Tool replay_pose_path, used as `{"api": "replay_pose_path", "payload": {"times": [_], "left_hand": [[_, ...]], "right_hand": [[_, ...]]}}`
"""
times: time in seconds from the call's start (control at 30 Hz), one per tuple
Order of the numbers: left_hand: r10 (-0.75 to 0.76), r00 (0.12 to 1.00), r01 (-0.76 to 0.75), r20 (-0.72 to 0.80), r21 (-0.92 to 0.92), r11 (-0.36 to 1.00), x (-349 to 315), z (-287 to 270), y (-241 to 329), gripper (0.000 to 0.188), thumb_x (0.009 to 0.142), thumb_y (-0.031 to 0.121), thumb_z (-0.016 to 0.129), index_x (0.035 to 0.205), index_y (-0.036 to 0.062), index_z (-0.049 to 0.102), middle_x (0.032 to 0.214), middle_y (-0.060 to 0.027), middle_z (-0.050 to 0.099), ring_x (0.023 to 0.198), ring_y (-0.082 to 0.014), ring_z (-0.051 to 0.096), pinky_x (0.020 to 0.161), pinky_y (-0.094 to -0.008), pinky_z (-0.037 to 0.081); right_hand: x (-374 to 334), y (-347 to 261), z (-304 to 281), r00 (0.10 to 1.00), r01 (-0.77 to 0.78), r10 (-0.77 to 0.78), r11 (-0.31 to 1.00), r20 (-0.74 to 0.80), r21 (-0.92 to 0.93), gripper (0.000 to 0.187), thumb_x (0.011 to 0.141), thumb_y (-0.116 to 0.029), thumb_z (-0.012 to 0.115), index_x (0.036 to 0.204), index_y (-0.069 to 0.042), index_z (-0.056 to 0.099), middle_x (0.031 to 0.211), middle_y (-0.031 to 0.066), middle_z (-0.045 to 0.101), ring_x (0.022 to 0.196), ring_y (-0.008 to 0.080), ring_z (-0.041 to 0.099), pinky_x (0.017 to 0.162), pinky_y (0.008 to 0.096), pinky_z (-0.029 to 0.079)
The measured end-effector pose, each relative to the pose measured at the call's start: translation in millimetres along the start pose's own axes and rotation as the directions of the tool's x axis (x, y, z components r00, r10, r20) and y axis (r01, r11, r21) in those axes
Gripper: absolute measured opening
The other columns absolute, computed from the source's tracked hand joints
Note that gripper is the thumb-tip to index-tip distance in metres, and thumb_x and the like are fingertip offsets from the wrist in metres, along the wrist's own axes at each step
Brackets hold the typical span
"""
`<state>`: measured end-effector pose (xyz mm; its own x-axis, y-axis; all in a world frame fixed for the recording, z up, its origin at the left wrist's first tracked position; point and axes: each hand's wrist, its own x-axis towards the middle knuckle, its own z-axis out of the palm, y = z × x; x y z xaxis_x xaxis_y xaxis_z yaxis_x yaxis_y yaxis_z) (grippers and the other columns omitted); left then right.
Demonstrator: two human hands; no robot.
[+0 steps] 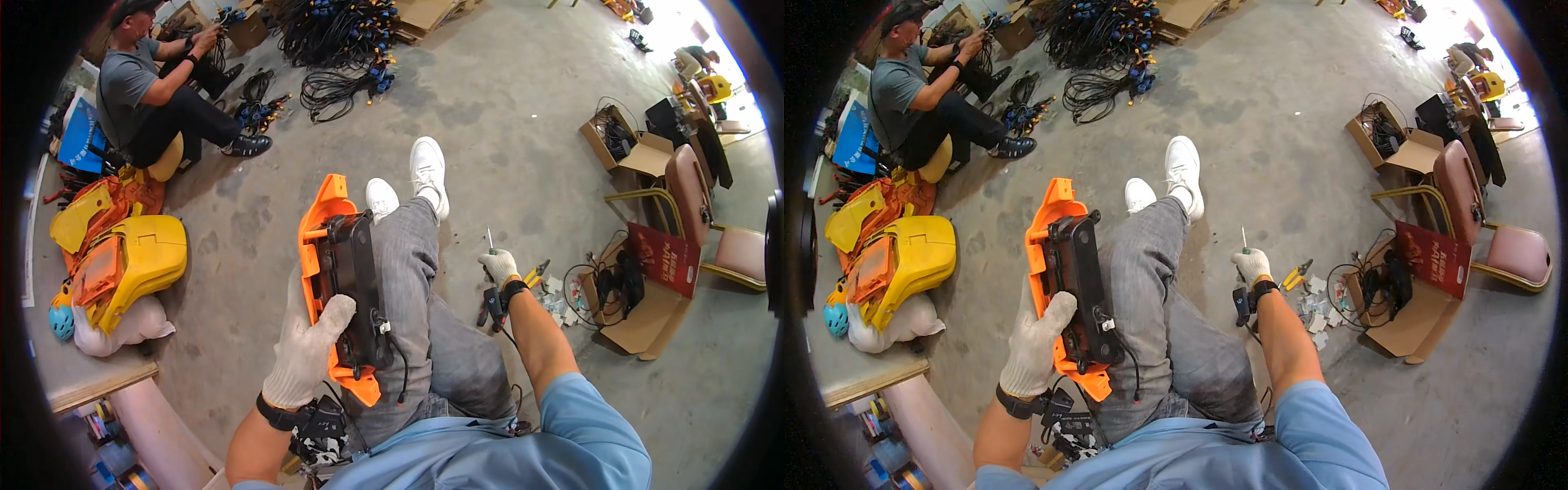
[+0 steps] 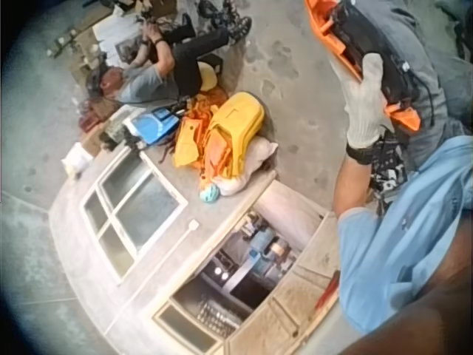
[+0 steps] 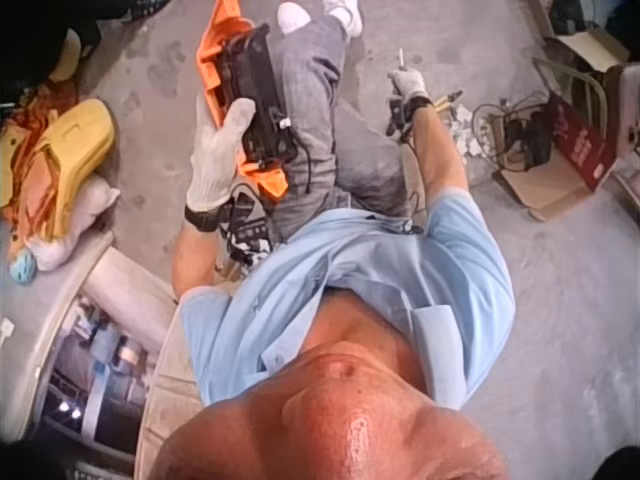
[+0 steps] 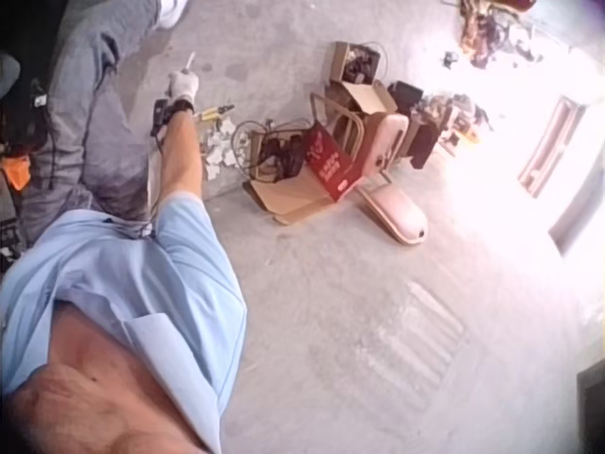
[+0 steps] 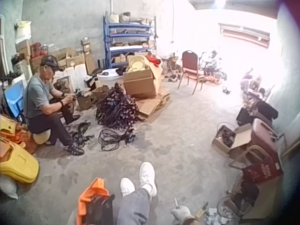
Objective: The person unscrews a black component from an orange plastic frame using a screwdriver, detaches it, and then places it back into the frame to align it.
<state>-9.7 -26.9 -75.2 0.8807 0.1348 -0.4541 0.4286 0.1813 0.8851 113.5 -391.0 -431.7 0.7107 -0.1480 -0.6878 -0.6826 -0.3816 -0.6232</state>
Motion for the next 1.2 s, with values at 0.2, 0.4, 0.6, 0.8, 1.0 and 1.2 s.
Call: {"api": "replay_pose_path", "payload": {"times": [0.2, 0.4, 0.6, 0.8, 1.0, 1.2], "left_hand": [[-0.026, 1.000, 0.026, -0.010, -0.054, 0.998, 0.9, 4.8, 4.0, 0.051, 0.108, 0.019, 0.071, 0.150, 0.0034, 0.047, 0.128, -0.0074, 0.066, 0.109, -0.0132, 0.067, 0.095, -0.0327, 0.061], [-0.021, 0.999, 0.021, -0.032, -0.003, 1.000, 1.1, 0.3, 2.3, 0.051, 0.108, 0.019, 0.071, 0.151, 0.0038, 0.048, 0.128, -0.0068, 0.066, 0.109, -0.0125, 0.066, 0.095, -0.0309, 0.060], [0.011, 1.000, -0.011, -0.023, 0.018, 1.000, 0.7, 6.8, 5.5, 0.054, 0.107, 0.022, 0.072, 0.151, 0.0027, 0.047, 0.129, -0.0071, 0.064, 0.110, -0.0129, 0.065, 0.096, -0.0313, 0.059], [0.031, 0.999, -0.030, -0.029, 0.033, 0.999, -1.3, 5.4, 5.2, 0.055, 0.107, 0.021, 0.071, 0.152, 0.0020, 0.047, 0.129, -0.0068, 0.064, 0.110, -0.0133, 0.065, 0.097, -0.0310, 0.059], [-0.004, 1.000, 0.004, -0.001, -0.002, 1.000, 1.8, 6.7, 1.4, 0.058, 0.107, 0.021, 0.074, 0.155, 0.0049, 0.046, 0.128, -0.0043, 0.064, 0.109, -0.0130, 0.064, 0.095, -0.0309, 0.058], [0.060, 0.998, -0.058, -0.024, 0.068, 0.996, 3.9, -1.5, -8.5, 0.057, 0.107, 0.022, 0.074, 0.155, 0.0065, 0.047, 0.130, -0.0046, 0.065, 0.110, -0.0126, 0.065, 0.097, -0.0315, 0.057]], "right_hand": [[9.4, 2.8, -5.6, 0.999, -0.005, 0.007, 0.998, -0.032, 0.064, 0.020, 0.087, -0.019, 0.075, 0.084, 0.000, 0.069, 0.071, 0.0087, 0.065, 0.058, 0.0221, 0.064, 0.054, 0.0400, 0.053], [1.6, 0.8, -1.4, 0.999, -0.011, 0.018, 0.984, -0.042, 0.178, 0.017, 0.088, -0.018, 0.074, 0.085, -0.003, 0.066, 0.070, 0.0063, 0.062, 0.055, 0.0202, 0.060, 0.053, 0.0385, 0.051], [-0.9, 21.1, -14.9, 0.998, -0.003, 0.018, 0.974, -0.063, 0.228, 0.018, 0.092, -0.021, 0.073, 0.088, -0.005, 0.065, 0.071, 0.0045, 0.061, 0.055, 0.0172, 0.057, 0.051, 0.0353, 0.048], [-29.0, 20.6, -13.2, 0.998, -0.065, 0.063, 0.962, 0.015, 0.264, 0.027, 0.097, -0.031, 0.070, 0.094, -0.005, 0.066, 0.074, 0.0039, 0.061, 0.056, 0.0160, 0.057, 0.053, 0.0342, 0.049], [-49.0, -5.7, -23.0, 1.000, -0.030, 0.028, 0.963, 0.011, 0.268, 0.037, 0.104, -0.035, 0.066, 0.119, -0.001, 0.065, 0.083, 0.0064, 0.066, 0.063, 0.0162, 0.064, 0.059, 0.0337, 0.057], [-105.9, -111.7, -18.4, 0.960, 0.273, -0.279, 0.926, -0.013, 0.259, 0.030, 0.105, -0.022, 0.066, 0.128, -0.002, 0.067, 0.091, 0.0028, 0.070, 0.074, 0.0103, 0.064, 0.066, 0.0292, 0.058]]}}
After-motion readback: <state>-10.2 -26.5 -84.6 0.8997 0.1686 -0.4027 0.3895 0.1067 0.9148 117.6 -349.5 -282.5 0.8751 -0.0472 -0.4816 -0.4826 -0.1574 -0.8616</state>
